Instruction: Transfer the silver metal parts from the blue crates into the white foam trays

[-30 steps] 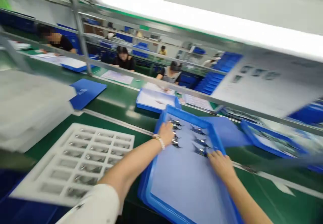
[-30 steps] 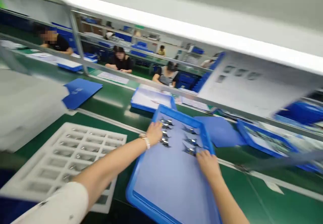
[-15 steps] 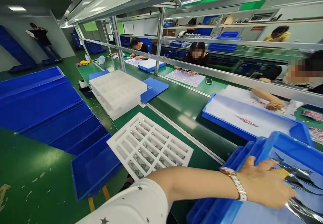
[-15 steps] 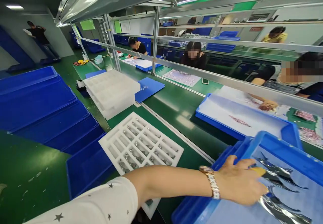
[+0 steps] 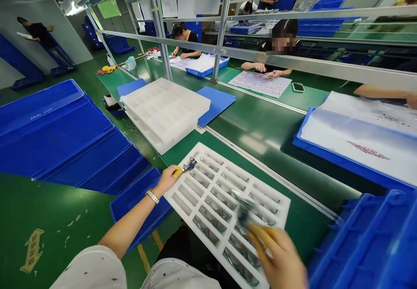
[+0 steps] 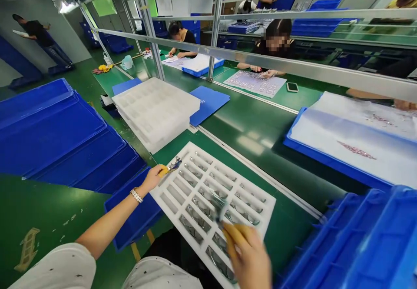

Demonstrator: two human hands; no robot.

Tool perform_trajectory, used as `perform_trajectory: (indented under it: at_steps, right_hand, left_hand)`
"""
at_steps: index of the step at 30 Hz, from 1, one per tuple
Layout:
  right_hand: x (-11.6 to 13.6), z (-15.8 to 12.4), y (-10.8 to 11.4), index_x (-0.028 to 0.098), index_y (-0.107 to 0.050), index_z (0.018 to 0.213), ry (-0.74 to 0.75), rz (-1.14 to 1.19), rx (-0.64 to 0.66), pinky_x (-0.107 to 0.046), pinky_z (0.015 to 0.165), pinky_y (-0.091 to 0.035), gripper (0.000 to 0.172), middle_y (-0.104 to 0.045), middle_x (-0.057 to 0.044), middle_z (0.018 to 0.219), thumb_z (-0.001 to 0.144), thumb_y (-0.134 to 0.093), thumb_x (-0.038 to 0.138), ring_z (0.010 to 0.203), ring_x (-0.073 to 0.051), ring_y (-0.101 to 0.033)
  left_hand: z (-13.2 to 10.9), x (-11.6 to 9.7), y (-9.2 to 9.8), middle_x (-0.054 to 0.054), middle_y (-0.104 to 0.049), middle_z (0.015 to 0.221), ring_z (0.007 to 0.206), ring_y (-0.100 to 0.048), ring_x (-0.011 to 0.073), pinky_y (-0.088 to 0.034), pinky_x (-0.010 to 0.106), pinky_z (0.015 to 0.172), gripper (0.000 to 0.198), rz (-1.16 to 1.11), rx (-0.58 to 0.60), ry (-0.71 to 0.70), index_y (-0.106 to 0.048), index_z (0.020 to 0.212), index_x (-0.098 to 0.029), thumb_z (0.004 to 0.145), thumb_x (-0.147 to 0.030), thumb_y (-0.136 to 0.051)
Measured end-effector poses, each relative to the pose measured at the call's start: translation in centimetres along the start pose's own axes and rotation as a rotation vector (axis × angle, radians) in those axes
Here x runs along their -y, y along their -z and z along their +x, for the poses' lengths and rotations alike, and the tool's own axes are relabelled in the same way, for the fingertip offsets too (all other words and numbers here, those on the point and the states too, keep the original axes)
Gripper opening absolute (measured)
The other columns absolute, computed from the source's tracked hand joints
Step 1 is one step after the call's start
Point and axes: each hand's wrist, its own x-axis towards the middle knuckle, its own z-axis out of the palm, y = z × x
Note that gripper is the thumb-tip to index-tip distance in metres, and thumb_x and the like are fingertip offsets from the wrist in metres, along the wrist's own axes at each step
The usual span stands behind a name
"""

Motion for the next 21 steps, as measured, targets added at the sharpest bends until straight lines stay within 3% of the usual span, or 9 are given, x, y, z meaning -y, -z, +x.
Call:
perform_trajectory:
  at_steps: [2, 4, 8, 15, 21]
  right_hand:
    - [2.5, 3.4, -3.0, 0.019, -0.076, 0.094, -0.007, -0.023, 0.077, -0.030, 0.068, -0.053, 0.035, -0.067, -0.008, 0.083, 0.100, -0.042, 0.027, 0.078, -0.020, -0.060]
    - [4.0, 6.9, -6.5, 0.020, -0.075, 0.087, -0.022, -0.083, 0.252, -0.029, 0.071, -0.050, 0.032, -0.066, -0.007, 0.083, 0.097, -0.045, 0.019, 0.084, -0.021, -0.059]
    - [4.3, 10.5, -11.5, 0.019, -0.072, 0.078, -0.023, -0.222, 0.589, -0.031, 0.076, -0.046, 0.029, -0.067, -0.009, 0.089, 0.093, -0.047, 0.011, 0.093, -0.023, -0.059]
    - [4.9, 12.2, -12.6, 0.018, -0.073, 0.085, 0.055, -0.380, 0.887, -0.033, 0.077, -0.042, 0.035, -0.069, -0.011, 0.099, 0.087, -0.042, 0.001, 0.103, -0.026, -0.060]
    - [6.3, 14.2, -13.0, 0.019, -0.073, 0.083, -0.004, -0.444, 0.954, -0.034, 0.077, -0.043, 0.031, -0.071, -0.010, 0.093, 0.083, -0.049, -0.001, 0.098, -0.026, -0.063]
  left_hand:
    - [-0.4, 3.0, 1.1, 0.001, -0.068, 0.082, 0.075, -0.059, 0.0142, -0.046, 0.025, 0.071, 0.017, -0.042, -0.042, 0.094, -0.066, 0.082, -0.017, 0.088, -0.030, -0.056]
    - [-0.9, 5.3, 0.9, 0.001, -0.068, 0.082, 0.076, -0.060, 0.0151, -0.047, 0.026, 0.071, 0.018, -0.099, -0.052, 0.165, -0.066, 0.080, -0.018, 0.087, -0.032, -0.057]
    - [-2.0, 7.9, -0.4, 0.002, -0.071, 0.087, 0.083, -0.063, 0.0171, -0.050, 0.028, 0.077, 0.017, -0.165, 0.008, 0.204, -0.067, 0.083, -0.019, 0.088, -0.032, -0.057]
    - [-2.4, 9.7, -0.7, 0.005, -0.072, 0.101, 0.096, -0.066, 0.0198, -0.050, 0.034, 0.090, 0.017, -0.129, 0.091, 0.118, -0.070, 0.095, -0.019, 0.091, -0.026, -0.055]
    - [-1.6, 8.7, 1.0, 0.005, -0.070, 0.104, 0.095, -0.065, 0.0171, -0.051, 0.030, 0.088, 0.015, -0.011, 0.272, 0.010, -0.068, 0.092, -0.019, 0.092, -0.020, -0.052]
